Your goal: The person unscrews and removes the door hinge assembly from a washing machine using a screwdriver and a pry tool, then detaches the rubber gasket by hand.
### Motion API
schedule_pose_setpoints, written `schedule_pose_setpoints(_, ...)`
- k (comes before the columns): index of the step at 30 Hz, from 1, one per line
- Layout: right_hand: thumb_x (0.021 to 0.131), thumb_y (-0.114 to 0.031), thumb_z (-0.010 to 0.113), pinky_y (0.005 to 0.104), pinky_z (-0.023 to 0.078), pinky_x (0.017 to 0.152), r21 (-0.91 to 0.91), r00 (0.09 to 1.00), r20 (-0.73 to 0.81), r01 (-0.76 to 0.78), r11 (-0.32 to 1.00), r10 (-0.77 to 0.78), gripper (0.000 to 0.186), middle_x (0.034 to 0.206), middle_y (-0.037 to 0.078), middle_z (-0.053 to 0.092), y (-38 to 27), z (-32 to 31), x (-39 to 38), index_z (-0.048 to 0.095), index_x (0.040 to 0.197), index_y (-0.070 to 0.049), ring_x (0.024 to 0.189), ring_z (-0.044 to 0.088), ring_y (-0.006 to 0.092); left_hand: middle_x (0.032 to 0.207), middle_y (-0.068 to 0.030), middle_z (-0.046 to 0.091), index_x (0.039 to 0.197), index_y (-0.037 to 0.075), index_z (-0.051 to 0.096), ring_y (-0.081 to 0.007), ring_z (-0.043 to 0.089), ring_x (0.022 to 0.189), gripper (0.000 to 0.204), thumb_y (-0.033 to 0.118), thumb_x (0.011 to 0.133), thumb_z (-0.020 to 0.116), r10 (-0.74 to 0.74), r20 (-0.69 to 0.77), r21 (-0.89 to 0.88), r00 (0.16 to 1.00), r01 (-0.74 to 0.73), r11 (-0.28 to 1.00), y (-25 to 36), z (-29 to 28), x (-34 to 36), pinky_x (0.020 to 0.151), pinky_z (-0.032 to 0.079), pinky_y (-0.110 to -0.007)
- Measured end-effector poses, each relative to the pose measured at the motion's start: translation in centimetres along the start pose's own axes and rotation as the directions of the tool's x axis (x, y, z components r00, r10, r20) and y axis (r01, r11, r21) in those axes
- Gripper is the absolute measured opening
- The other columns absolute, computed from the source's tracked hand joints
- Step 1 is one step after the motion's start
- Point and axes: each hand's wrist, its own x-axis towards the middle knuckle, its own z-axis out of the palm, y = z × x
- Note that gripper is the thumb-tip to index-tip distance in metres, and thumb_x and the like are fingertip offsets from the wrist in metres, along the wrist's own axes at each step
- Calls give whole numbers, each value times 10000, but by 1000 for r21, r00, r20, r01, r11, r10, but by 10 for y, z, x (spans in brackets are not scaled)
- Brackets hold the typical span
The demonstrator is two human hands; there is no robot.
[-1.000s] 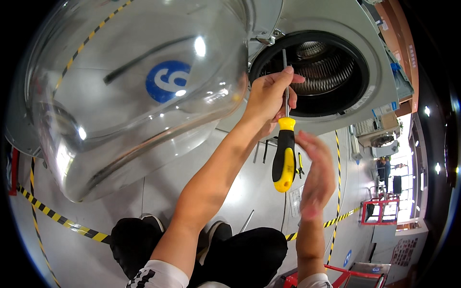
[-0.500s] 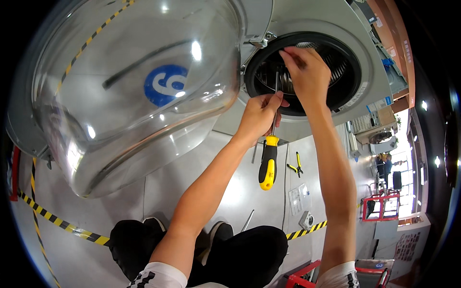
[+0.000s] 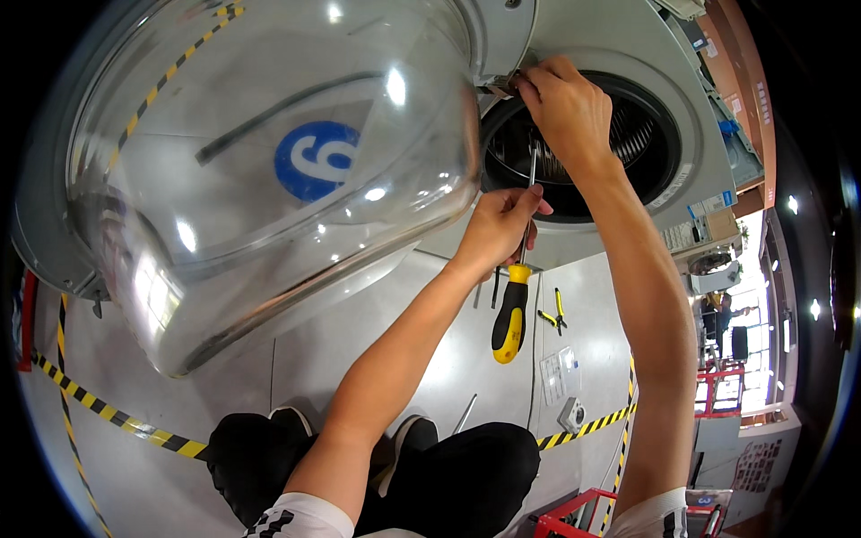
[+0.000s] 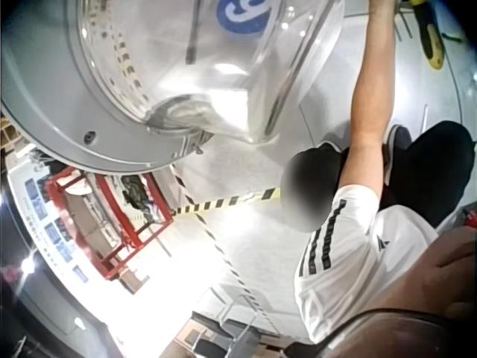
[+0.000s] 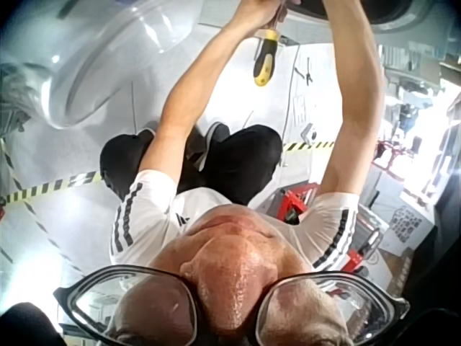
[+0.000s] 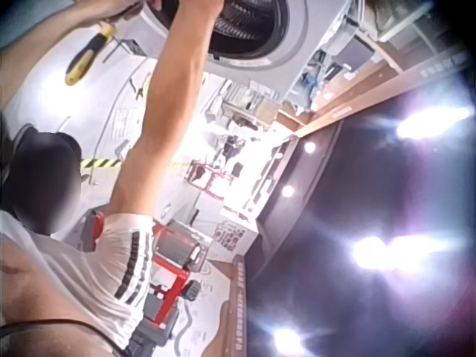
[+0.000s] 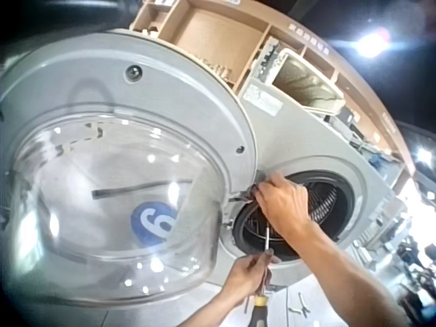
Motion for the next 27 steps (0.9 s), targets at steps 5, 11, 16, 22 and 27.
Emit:
schedule_pose_setpoints(5, 767, -188, 669, 379, 510, 538, 5, 987, -36, 154, 988, -154, 90, 823, 17, 600, 5, 2, 6, 657, 773, -98, 695, 641, 242, 510, -12, 489, 893, 17, 625, -51, 364, 335, 396, 374, 971, 473, -2, 8, -27, 1000, 2, 1000, -2, -2, 0, 336, 264, -216)
schedule_pose_setpoints(11, 755, -189, 669, 375, 508, 530, -27, 996, -38, 80, 996, -81, 95, 803, 16, 591, 0, 1, 2, 650, 749, -96, 693, 635, 235, 513, -13, 491, 886, 22, 630, -49, 359, 334, 405, 386, 971, 471, -24, -9, -50, 1000, 24, 998, -4, -4, 3, 336, 265, -210)
schedule_pose_setpoints(16, 733, -179, 676, 384, 508, 539, 10, 990, -62, 129, 992, -128, 102, 807, 26, 598, 4, 3, 5, 638, 727, -85, 665, 630, 254, 514, -14, 486, 885, 24, 632, -46, 359, 336, 426, 415, 961, 482, -19, -1, -65, 1000, 19, 998, -7, -6, 4, 335, 261, -207)
schedule_pose_setpoints(22, 714, -174, 682, 392, 504, 563, 124, 971, -30, 239, 963, -237, 130, 789, 50, 585, 20, 5, 13, 619, 720, -60, 657, 616, 291, 522, -7, 484, 881, 28, 632, -45, 355, 342, 438, 442, 943, 506, -53, -30, -104, 998, 49, 993, -13, -7, 7, 333, 252, -209)
schedule_pose_setpoints(27, 722, -160, 677, 389, 503, 566, 135, 934, -1, 353, 926, -356, 116, 783, 50, 569, 25, 0, 21, 615, 726, -62, 661, 615, 284, 526, -3, 489, 880, 33, 632, -45, 361, 349, 422, 436, 937, 521, -65, -13, -139, 998, 63, 988, -18, -12, 9, 338, 250, -205)
